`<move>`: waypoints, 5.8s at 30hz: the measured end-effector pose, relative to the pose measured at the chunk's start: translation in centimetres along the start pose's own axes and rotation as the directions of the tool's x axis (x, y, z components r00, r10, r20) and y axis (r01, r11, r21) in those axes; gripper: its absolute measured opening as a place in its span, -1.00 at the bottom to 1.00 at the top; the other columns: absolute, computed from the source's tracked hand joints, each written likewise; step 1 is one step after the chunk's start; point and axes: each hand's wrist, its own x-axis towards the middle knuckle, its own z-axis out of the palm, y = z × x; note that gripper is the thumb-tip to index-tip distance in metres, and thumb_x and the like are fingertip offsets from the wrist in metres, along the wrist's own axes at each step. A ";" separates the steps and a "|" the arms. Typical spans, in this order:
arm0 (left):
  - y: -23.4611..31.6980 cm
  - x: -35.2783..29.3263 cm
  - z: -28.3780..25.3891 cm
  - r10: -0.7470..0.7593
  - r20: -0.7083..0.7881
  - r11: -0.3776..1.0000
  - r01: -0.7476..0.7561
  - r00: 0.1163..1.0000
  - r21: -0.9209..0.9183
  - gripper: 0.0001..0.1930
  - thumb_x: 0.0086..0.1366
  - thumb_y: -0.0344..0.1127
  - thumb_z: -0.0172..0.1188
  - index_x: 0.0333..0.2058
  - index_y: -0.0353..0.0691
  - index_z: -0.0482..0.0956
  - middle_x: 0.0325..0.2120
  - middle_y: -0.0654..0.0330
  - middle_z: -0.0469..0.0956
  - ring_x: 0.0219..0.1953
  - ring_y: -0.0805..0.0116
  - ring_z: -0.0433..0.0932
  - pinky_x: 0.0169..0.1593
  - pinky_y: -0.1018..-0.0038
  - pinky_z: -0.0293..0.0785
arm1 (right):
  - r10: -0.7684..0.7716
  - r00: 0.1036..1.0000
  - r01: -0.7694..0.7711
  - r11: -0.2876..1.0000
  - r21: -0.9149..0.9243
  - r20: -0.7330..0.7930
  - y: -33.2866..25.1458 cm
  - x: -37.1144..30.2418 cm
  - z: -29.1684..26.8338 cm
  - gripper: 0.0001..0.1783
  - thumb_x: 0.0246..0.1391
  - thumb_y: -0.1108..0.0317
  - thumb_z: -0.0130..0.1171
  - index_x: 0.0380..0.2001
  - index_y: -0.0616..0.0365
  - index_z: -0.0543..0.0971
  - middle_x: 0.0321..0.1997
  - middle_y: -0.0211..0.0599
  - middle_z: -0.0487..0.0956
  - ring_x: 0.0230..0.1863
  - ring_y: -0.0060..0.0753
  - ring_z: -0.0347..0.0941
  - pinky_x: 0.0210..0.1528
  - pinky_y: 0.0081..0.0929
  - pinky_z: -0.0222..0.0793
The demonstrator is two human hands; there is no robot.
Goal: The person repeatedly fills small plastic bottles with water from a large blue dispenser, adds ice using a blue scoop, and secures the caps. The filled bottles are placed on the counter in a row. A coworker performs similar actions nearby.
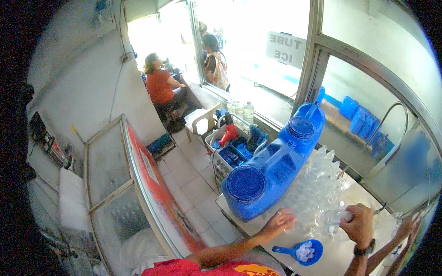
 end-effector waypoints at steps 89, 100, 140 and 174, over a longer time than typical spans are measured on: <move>7.7 -7.1 -4.2 0.199 0.251 0.599 -0.320 0.947 0.734 -0.43 0.46 -0.35 0.21 0.39 -0.31 0.32 0.25 -0.05 0.44 0.20 0.11 0.54 0.16 0.26 0.54 | 0.598 0.801 -0.547 0.705 0.452 0.037 3.1 -10.2 11.4 -0.75 0.21 0.41 0.29 -0.07 0.15 0.54 -0.33 0.00 0.64 -0.25 0.18 0.62 -0.16 0.02 0.51; 8.1 -9.4 -6.1 0.325 0.012 0.625 -0.224 0.946 0.748 -0.39 0.42 -0.22 0.29 0.35 -0.33 0.35 0.20 -0.08 0.49 0.16 0.09 0.57 0.15 0.21 0.55 | 0.246 0.961 -0.259 0.959 0.111 0.124 15.4 2.7 20.4 -0.74 0.09 0.34 0.38 -0.15 0.15 0.67 -0.05 0.07 0.62 0.01 0.22 0.55 0.12 -0.01 0.48; 8.0 -8.8 -0.6 -0.391 0.417 0.707 0.558 0.821 -0.435 -0.53 0.44 -0.25 0.23 0.24 -0.25 0.42 0.15 -0.07 0.54 -0.03 0.04 0.71 -0.37 0.30 0.81 | -0.052 0.963 -0.042 0.938 0.343 0.263 -8.1 -5.7 -7.6 -0.47 0.07 0.13 0.52 0.07 0.16 0.73 -0.07 -0.04 0.76 -0.15 -0.03 0.75 -0.14 -0.27 0.64; 11.6 -6.1 2.7 0.426 0.849 0.129 -0.950 0.313 0.285 -0.08 0.14 -0.08 0.62 0.37 -0.12 0.28 0.30 -0.24 0.29 0.31 -0.29 0.42 0.21 -0.06 0.57 | 0.526 0.834 -0.341 0.731 0.591 -0.169 -9.3 -8.4 -2.3 -0.49 0.32 0.02 0.22 -0.55 0.22 0.46 -0.65 -0.38 0.34 -0.57 -0.53 0.21 -0.49 -0.43 0.12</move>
